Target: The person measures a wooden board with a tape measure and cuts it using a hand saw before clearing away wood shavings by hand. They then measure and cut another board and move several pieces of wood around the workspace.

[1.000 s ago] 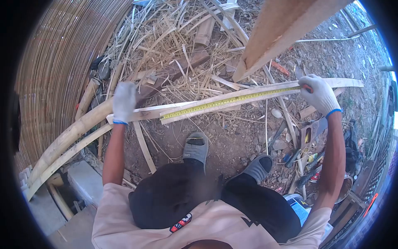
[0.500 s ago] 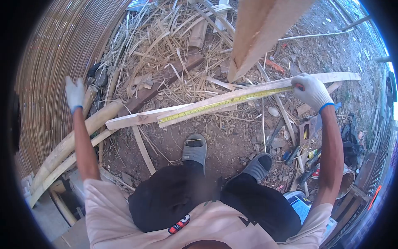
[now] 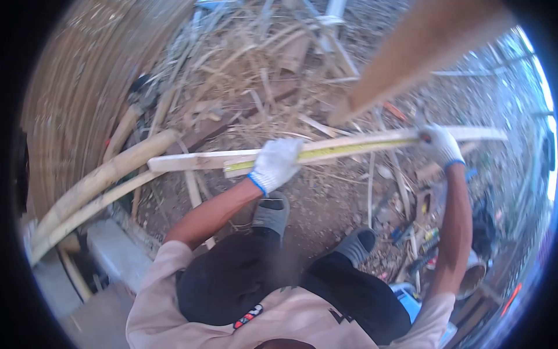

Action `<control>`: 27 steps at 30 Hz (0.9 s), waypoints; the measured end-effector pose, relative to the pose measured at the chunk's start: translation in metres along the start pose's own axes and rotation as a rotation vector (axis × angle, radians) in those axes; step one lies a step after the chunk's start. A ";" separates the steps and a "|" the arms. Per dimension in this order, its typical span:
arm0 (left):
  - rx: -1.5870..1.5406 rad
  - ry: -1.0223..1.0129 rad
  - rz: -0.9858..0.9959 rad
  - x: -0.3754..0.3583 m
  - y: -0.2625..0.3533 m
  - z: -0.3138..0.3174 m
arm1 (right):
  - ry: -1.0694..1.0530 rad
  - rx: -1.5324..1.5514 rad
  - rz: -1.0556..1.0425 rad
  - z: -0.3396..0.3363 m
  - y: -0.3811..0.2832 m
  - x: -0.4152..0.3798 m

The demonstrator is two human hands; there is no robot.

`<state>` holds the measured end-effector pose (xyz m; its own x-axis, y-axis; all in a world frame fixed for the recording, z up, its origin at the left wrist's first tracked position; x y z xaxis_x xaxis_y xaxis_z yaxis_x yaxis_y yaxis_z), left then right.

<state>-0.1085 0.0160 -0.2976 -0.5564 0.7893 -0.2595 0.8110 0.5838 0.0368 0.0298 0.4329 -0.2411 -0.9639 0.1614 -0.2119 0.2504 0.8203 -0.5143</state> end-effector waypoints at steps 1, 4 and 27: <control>0.025 -0.052 -0.005 -0.002 -0.011 0.006 | 0.011 0.002 -0.025 0.000 -0.006 -0.001; 0.045 0.102 -0.026 -0.030 -0.034 -0.005 | 0.018 0.078 -0.012 -0.002 -0.011 -0.003; 0.222 0.000 -0.475 -0.296 -0.236 0.068 | -0.031 -0.088 0.031 0.025 -0.024 0.001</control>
<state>-0.1228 -0.3683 -0.2953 -0.8723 0.4472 -0.1979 0.4879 0.8233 -0.2900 0.0249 0.3994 -0.2501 -0.9522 0.1710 -0.2531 0.2694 0.8606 -0.4321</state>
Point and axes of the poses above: each hand's wrist, its own x-axis towards the middle knuckle, its own z-axis out of the palm, y = z × x, the point moved 5 cm from there along x, towards the middle knuckle, and after that the axes turned 15 degrees about x, right-handed, at the moved point
